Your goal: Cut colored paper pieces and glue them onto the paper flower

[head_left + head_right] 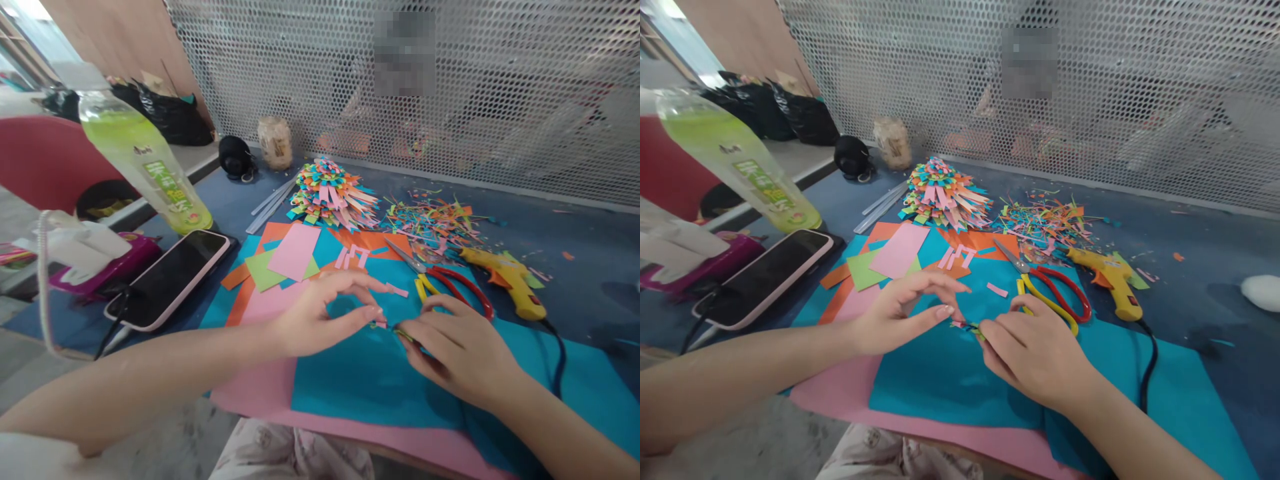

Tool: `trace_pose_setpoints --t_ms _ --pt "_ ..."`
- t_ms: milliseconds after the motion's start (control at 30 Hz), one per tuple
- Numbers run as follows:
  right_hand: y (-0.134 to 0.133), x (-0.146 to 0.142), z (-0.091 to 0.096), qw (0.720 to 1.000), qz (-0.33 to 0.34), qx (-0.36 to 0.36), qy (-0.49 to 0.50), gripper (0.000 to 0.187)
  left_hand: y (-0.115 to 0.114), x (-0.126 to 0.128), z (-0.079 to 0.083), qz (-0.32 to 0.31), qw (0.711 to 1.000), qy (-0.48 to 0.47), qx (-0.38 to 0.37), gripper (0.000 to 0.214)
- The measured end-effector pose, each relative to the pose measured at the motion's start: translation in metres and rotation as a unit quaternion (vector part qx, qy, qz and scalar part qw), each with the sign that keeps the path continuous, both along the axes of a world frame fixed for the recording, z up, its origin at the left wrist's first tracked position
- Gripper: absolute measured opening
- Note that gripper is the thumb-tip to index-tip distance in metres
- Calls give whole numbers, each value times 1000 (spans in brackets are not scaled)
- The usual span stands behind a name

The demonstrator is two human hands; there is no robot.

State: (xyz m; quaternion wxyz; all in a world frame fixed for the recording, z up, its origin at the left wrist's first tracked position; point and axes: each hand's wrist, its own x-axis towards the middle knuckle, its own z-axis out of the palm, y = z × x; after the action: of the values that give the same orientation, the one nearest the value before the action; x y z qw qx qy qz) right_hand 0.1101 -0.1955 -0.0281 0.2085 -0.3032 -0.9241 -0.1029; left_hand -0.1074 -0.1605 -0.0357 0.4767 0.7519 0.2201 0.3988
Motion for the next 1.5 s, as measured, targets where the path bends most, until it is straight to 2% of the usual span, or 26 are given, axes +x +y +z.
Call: trace_pose_setpoints --t_ms 200,467,700,800,900,1033,1133,1267,1400,1500 --pt "0 0 -1 1000 4 2 6 8 -1 -2 3 33 996 53 63 22" --pt "1 -2 1 1000 4 -17 16 8 -1 -2 3 35 994 65 75 21" --pt "-1 -3 2 997 2 -67 48 8 -1 -3 3 32 992 72 102 19" --pt "-2 -4 1 992 -24 -95 81 7 0 -3 3 40 992 73 96 23" --pt "-3 -5 0 975 -73 -161 131 9 1 -2 0 54 993 74 69 28" --pt "-3 -8 3 938 -127 -275 169 18 3 -1 -5 54 997 57 -4 30" --pt "-3 -11 7 912 -149 -333 188 27 3 0 -5 44 998 39 -30 29" --pt "-3 -13 10 884 -156 -385 215 25 3 1 -4 40 999 35 -9 26" --pt "-4 -12 9 848 -147 -444 250 22 7 1 -4 30 997 57 53 27" --pt "-3 -12 9 838 -149 -459 254 22 11 1 -5 15 994 68 85 24"
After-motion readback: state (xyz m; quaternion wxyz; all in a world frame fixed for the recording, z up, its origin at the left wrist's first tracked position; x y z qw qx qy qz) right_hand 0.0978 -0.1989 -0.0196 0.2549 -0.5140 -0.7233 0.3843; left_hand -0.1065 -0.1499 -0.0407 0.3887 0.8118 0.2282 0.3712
